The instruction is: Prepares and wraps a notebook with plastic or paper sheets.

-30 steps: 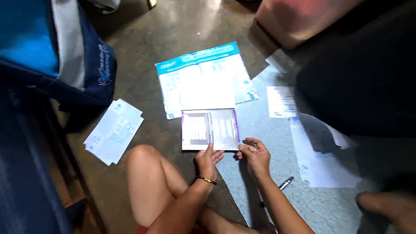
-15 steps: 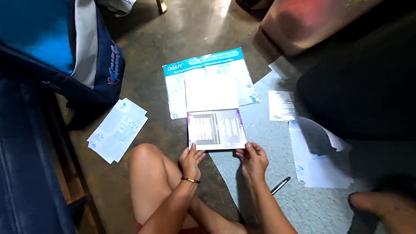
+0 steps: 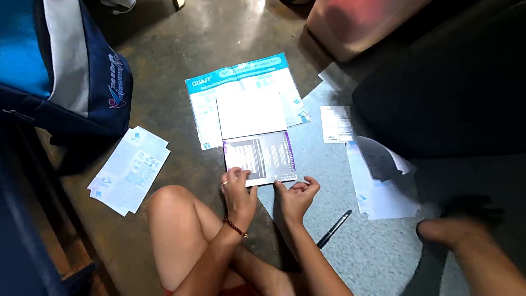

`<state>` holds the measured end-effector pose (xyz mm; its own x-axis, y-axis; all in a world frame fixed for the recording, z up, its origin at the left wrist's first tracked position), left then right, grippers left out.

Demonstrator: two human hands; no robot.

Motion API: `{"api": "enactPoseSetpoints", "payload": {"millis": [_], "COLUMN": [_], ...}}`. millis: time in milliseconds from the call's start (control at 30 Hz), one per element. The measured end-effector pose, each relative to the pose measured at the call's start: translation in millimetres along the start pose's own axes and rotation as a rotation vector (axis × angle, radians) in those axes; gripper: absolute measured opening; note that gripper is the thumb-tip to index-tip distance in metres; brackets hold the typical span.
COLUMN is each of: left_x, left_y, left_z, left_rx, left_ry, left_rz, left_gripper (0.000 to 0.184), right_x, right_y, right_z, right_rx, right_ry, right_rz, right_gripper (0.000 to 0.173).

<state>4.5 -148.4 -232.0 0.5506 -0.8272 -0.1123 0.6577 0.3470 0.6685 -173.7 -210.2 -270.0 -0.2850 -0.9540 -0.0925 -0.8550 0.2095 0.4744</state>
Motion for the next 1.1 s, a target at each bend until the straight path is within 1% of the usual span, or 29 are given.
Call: {"api": "enactPoseSetpoints", "payload": {"millis": [33,67,100,167,200,233,267,333,533,767,933,1100], "left_x": [7,13,18,25,26,27,28,30,35,37,39,41], "left_y": [-12,-22,-30,-36,-38,-38,-39,-40,-46,-49,-35,-13], "left_z": [5,6,4,0,-2,-2,-2,-1,2,4,-8,-18], "left_rx": [0.071,0.136,0.177,0.203,0.203,0.210,0.225,0.257,0.234,0.273,0.145,0.179], "left_ry": [-0.011,-0.015,-0.020,-0.011,-0.006,-0.001,0.003,0.001,-0.070,-0.078,-0.038,0.064], "left_rz": [-0.221,-0.390,-0.477,-0.510,-0.502,-0.495,-0.496,-0.516,-0.522,-0.621,-0.487,-0.366], "left_gripper": [0.035,0.035,0.035,0.032,0.030,0.028,0.025,0.023,0.023,0.019,0.019,0.021], "right_x": [1,2,2,3,4,5,6,8,13,13,16,18], "right_y": [2,1,-3,-17,-25,-32,-37,-43,-46,-47,-44,-46], "right_z": [-9,-17,-22,-25,-23,-21,-18,-16,-14,-17,-18,-21], "right_rx": [-0.093,-0.155,-0.189,-0.184,-0.171,-0.167,-0.176,-0.190,-0.206,-0.237,-0.221,-0.238], "right_ry": [0.142,0.287,0.419,0.609,0.649,0.660,0.642,0.599,0.556,0.533,0.487,0.432], "right_rz": [-0.013,-0.041,-0.096,-0.287,-0.395,-0.486,-0.560,-0.621,-0.670,-0.687,-0.614,-0.609], "right_gripper": [0.080,0.073,0.061,0.032,0.022,0.017,0.017,0.018,0.015,0.015,0.011,0.010]}}
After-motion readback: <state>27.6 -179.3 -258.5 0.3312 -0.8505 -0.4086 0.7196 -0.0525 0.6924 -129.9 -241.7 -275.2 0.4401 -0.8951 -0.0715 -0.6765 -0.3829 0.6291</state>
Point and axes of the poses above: each hand's wrist, its own x-axis towards the middle knuckle, its own y-axis out of the back of the hand, z = x × y, the point moved 7 cm from there along x, towards the middle knuckle, and after that the axes turned 2 degrees about z, right-handed, at the moved point
